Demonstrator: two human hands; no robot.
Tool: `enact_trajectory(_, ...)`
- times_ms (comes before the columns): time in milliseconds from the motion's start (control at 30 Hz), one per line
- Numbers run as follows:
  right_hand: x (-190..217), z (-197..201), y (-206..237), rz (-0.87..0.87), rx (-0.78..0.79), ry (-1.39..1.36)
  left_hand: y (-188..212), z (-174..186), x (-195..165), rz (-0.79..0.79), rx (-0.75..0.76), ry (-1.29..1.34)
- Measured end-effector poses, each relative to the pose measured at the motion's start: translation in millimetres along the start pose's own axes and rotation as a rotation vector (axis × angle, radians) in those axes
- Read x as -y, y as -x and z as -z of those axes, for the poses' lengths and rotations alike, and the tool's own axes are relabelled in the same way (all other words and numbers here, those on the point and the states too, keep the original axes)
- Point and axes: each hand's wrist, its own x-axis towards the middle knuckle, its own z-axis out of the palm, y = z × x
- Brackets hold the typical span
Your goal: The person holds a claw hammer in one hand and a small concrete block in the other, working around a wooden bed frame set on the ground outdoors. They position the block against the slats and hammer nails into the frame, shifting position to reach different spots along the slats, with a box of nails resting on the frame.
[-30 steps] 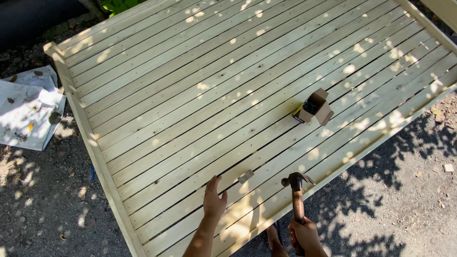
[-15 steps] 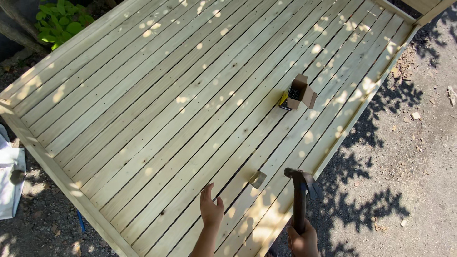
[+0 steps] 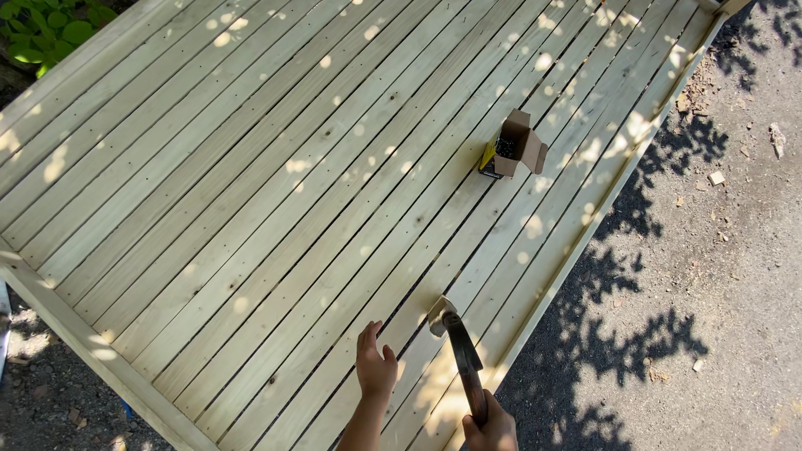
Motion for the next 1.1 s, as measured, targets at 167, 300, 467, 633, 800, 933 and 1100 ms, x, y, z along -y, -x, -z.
enact_trajectory(167, 13.6, 18.0, -4.9, 0.087, -0.078, -0.047, 1.6, -16.9, -4.6, -0.041, 0.08, 0.003)
enact_trajectory(300, 16.4, 34.0, -12.9, 0.195, -0.155, -0.194, 4.2, -30.7, -12.5, -0.049, 0.158, 0.023)
enact_trajectory(467, 21.1, 40.0, -76.2, 0.209, -0.156, -0.104, -3.4, -47.1, -18.6, -0.052, 0.048, 0.046)
enact_trajectory(633, 33.3, 23.0, -145.5, 0.228, -0.082, -0.134, -27.8, -57.6, -13.0, 0.003, -0.052, 0.095)
enact_trajectory(800, 50.5, 21.9, -190.2, 0.382, -0.084, -0.094, -48.3, -70.5, 3.6, -0.015, -0.091, 0.081)
enact_trajectory(933, 44.7, 13.4, -212.2, 0.6, -0.136, -0.237, -58.3, -80.7, 23.9, -0.041, -0.142, 0.11)
enact_trajectory(1100, 48.6, -16.5, -238.6, 0.516, -0.161, 0.002, -46.9, -90.6, 49.4, -0.048, -0.198, 0.067)
